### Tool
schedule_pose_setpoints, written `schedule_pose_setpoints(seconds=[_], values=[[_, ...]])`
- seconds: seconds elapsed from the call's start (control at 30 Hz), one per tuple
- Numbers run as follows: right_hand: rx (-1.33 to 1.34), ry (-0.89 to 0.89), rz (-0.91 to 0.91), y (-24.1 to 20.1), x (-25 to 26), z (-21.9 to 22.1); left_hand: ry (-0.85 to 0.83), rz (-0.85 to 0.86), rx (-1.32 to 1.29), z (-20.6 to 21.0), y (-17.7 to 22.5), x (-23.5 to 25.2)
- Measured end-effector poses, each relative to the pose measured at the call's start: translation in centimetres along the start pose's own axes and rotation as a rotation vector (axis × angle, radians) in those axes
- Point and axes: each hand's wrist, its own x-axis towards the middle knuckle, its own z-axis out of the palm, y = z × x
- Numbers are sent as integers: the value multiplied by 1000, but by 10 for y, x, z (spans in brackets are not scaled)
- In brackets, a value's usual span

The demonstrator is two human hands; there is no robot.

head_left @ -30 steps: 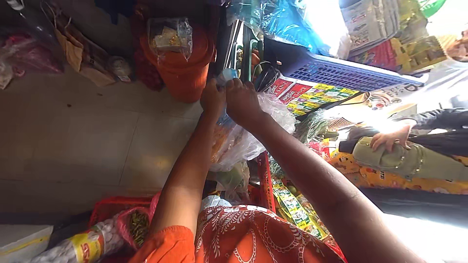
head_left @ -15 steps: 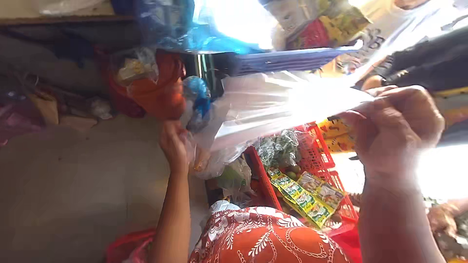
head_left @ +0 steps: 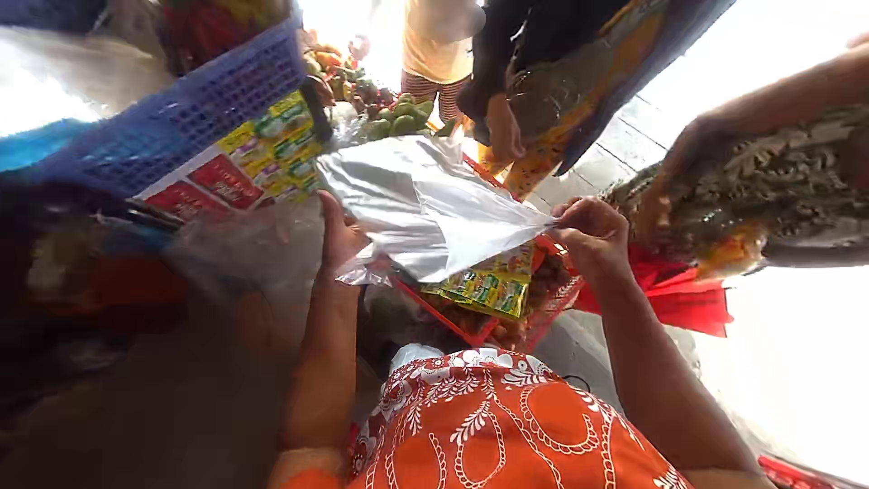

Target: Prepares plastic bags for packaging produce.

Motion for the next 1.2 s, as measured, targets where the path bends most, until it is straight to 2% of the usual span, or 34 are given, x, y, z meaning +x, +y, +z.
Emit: schedule_pose_setpoints(seconds=[0.07, 0.13, 0.27, 0.33, 0.4, 0.47, 0.53, 0.6, 0.63, 0.7, 0.77, 0.8, 0.87, 0.93, 1.03, 1.1, 1.2], values=[[-44, 64, 30, 5, -18, -25, -423, -221, 7, -10, -10, 26], [-141, 125, 37, 7, -36, -44, -579, -306, 172, 5, -16, 39], [-509, 197, -27, 14, -63, -54, -554, -186, 637, 66, -62, 40], [-648, 128, -82, 18, -73, -43, -562, -197, 747, 97, -98, 36], [-730, -14, -107, 22, -84, -27, -576, -226, 757, 115, -139, 33], [-728, -185, -102, 28, -93, -11, -530, -250, 718, 128, -168, 16], [-678, -331, -113, 35, -100, 2, -437, -229, 849, 126, -187, -5], [-548, -487, -22, 36, -106, 2, -405, -211, 906, 113, -198, -14], [-470, -510, 48, 36, -111, -4, -390, -216, 891, 107, -201, -11], [-338, -359, 299, 37, -126, -23, -357, -234, 816, 91, -205, -1], [-171, 14, 605, 42, -141, -47, -325, -292, 760, 75, -203, 1], [-78, 182, 711, 51, -146, -61, -304, -309, 739, 68, -202, 0], [118, 341, 801, 70, -153, -86, -243, -335, 730, 60, -199, -4], [289, 326, 762, 75, -149, -97, -202, -343, 745, 53, -199, -8], [268, 169, 728, 66, -132, -89, -165, -335, 774, 45, -201, -12], [243, 126, 785, 50, -118, -73, -138, -330, 799, 43, -202, -14], [263, 200, 895, 60, -104, -60, -132, -380, 788, 23, -206, -10]])
